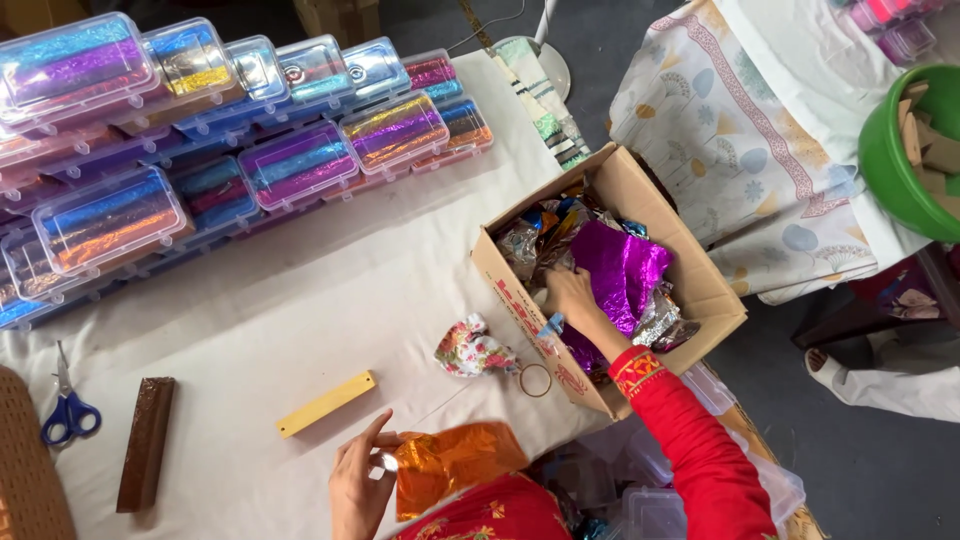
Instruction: The recorder is assembling and packaging small wooden holders and wrapping components in foil.
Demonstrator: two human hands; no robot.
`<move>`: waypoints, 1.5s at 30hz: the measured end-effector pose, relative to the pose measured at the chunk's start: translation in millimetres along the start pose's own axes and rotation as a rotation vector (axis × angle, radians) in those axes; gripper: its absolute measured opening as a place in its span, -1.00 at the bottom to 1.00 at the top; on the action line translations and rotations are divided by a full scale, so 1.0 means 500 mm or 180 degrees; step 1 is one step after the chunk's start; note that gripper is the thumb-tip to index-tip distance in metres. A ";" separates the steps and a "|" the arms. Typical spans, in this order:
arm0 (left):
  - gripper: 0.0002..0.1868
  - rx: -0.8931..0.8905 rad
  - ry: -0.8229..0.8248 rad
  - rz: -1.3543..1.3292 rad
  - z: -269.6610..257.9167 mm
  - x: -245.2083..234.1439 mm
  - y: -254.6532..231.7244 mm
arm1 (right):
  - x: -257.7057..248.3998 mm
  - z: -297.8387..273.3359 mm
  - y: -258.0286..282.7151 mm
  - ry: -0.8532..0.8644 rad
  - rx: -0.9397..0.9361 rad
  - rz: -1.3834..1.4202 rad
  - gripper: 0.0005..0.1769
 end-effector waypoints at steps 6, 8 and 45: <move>-0.17 0.0046 -0.0186 0.0069 -0.007 0.009 0.006 | -0.100 -0.064 0.045 -0.0592 0.0009 0.0732 -0.43; -0.15 0.0017 -0.0136 0.0054 -0.008 0.010 0.007 | -0.152 -0.090 0.068 -0.0773 -0.0093 0.0914 -0.43; -0.15 0.0200 0.0053 0.0002 -0.017 0.000 -0.015 | -0.105 -0.061 -0.235 -0.1545 0.0249 0.1570 -0.36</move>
Point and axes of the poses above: each hand's wrist, its own z-axis towards the middle knuckle, its own x-axis out of the palm, y = z × x, the point moved 7 cm from there along z, towards the middle knuckle, and after that the axes turned 7 degrees about z, right-handed, at the moved point
